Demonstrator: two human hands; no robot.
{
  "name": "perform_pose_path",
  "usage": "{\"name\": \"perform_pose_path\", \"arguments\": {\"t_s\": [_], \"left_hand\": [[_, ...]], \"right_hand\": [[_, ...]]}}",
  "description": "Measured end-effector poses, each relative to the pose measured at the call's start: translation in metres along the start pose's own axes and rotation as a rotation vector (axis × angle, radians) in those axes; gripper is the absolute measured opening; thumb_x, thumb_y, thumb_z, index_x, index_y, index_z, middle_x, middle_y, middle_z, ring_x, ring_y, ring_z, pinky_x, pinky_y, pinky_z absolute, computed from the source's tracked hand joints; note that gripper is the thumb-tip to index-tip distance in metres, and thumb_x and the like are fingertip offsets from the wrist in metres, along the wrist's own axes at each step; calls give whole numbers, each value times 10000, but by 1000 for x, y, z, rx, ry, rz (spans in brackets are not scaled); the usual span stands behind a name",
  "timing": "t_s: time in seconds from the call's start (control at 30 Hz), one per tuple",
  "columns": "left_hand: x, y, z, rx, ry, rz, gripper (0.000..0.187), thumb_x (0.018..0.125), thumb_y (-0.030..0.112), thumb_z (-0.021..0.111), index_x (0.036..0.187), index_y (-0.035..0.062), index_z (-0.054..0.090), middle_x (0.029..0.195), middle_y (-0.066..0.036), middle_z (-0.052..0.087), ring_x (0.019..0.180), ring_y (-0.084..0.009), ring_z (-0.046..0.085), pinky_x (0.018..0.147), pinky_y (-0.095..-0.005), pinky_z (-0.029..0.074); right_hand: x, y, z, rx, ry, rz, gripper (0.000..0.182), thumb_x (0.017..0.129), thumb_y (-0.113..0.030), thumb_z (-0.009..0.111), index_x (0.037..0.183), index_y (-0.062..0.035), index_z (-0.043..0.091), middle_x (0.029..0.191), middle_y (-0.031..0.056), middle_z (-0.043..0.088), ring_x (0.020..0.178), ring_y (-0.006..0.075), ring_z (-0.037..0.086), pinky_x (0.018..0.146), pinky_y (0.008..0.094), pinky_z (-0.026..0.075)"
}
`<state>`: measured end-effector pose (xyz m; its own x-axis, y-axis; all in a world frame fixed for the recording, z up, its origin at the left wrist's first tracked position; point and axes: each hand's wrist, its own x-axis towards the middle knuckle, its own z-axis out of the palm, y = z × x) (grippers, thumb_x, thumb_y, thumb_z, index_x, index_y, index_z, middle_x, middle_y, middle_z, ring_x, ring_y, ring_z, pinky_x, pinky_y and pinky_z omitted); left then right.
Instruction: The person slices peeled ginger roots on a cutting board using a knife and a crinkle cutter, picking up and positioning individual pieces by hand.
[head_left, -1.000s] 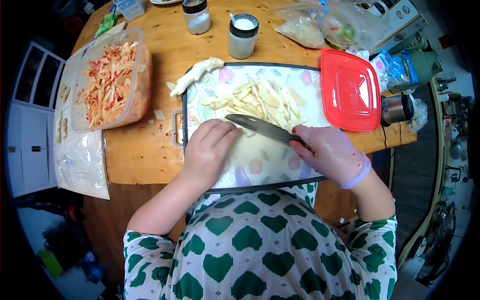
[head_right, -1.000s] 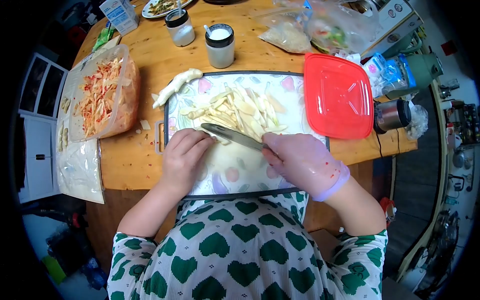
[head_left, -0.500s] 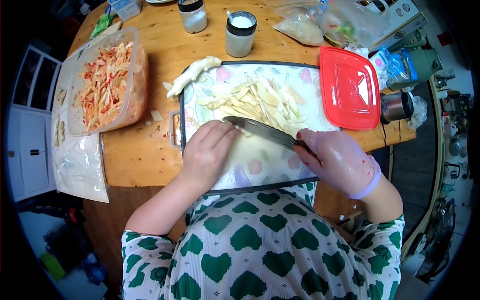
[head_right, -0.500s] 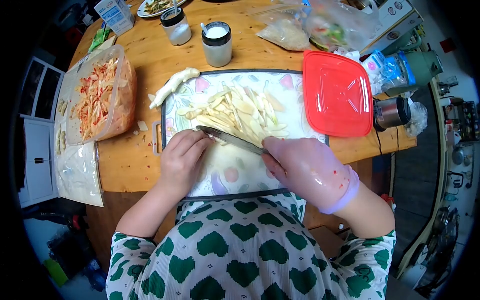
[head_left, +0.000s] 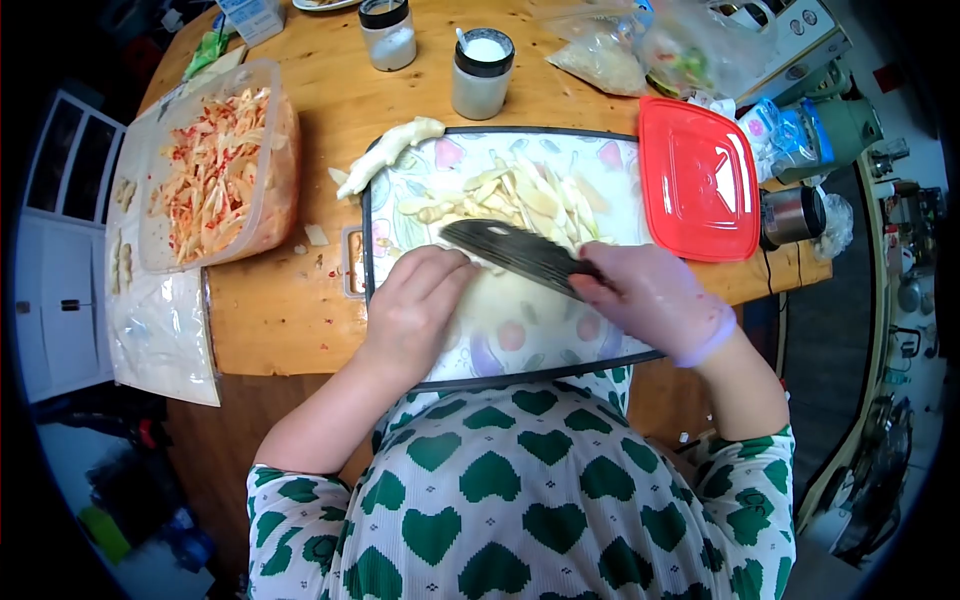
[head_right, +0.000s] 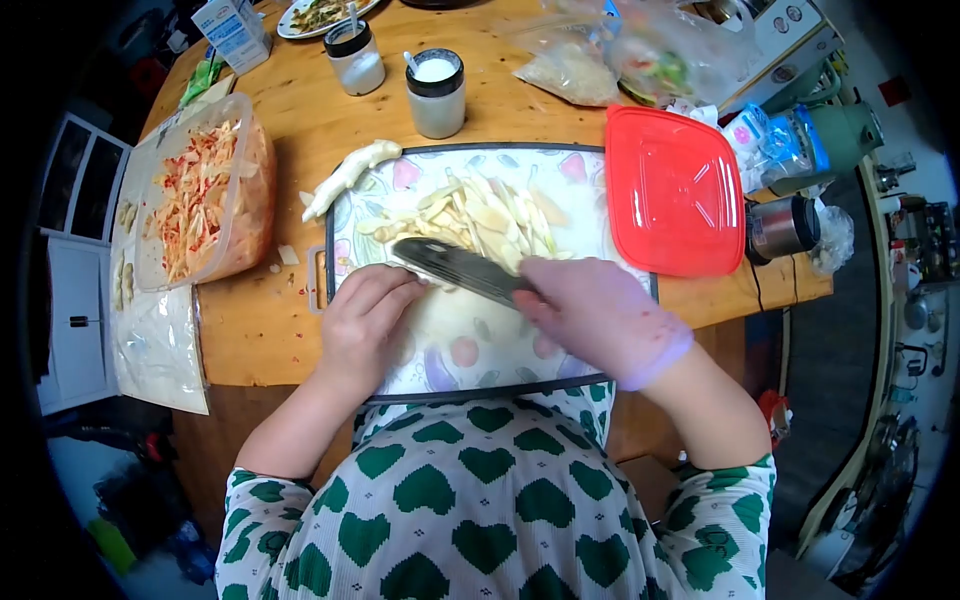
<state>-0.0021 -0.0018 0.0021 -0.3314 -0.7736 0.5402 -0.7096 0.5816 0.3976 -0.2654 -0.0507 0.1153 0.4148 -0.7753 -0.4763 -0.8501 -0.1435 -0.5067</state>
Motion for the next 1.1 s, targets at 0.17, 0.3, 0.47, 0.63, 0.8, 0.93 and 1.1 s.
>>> {"name": "perform_pose_path", "arguments": {"t_s": [0.17, 0.3, 0.47, 0.63, 0.8, 0.93, 1.1], "left_hand": [[0, 1, 1, 18, 0, 6, 350, 736, -8, 701, 1079, -19, 765, 1104, -128, 735, 1055, -318, 711, 929, -389, 597], [0, 1, 2, 28, -3, 15, 345, 737, -10, 709, 1077, -20, 767, 1103, -133, 735, 1050, -315, 712, 927, -382, 598], [0, 2, 2, 36, -8, 14, 323, 749, -9, 715, 1066, -21, 772, 1108, -137, 736, 1047, -312, 713, 928, -379, 598], [1, 1, 1, 22, -10, 7, 317, 750, -7, 719, 1063, -21, 774, 1120, -134, 739, 1053, -310, 711, 934, -377, 596], [-1, 1, 2, 11, -12, 2, 328, 745, 2, 719, 1069, -16, 769, 1124, -131, 739, 1055, -314, 699, 926, -391, 593], [0, -2, 0, -12, 14, -13, 321, 744, 11, 716, 1060, 10, 771, 1121, -124, 738, 1031, -316, 685, 905, -402, 587], [-1, -1, -1, 27, 56, -49, 272, 753, -15, 855, 1011, 36, 785, 1041, -106, 745, 997, -310, 698, 852, -405, 581]], "right_hand": [[-20, 9, -3, -46, 112, -97, 183, 1062, -232, 635, 1010, -58, 646, 797, 153, 735, 760, 401, 726, 674, 475, 556], [-22, 1, -2, -144, 81, -136, 174, 1063, -229, 630, 1016, -62, 648, 808, 135, 751, 773, 395, 734, 691, 482, 576], [-22, -3, -6, -208, 65, -148, 183, 1072, -238, 599, 1040, -66, 652, 798, 171, 725, 783, 421, 728, 696, 513, 571], [6, -18, 4, -221, 43, -174, 182, 1074, -238, 576, 1050, -71, 645, 842, 210, 707, 836, 436, 718, 724, 521, 565], [39, -25, 34, -155, 193, -372, 194, 1071, -245, 615, 1058, -51, 622, 846, 221, 704, 824, 455, 702, 721, 537, 557], [21, -13, 36, -188, 164, -272, 187, 1072, -246, 618, 1066, -59, 622, 843, 217, 705, 827, 455, 705, 720, 530, 560], [-14, 9, 14, -185, 59, -87, 182, 1074, -239, 584, 1042, -68, 639, 821, 155, 729, 818, 413, 724, 710, 494, 563]]}}
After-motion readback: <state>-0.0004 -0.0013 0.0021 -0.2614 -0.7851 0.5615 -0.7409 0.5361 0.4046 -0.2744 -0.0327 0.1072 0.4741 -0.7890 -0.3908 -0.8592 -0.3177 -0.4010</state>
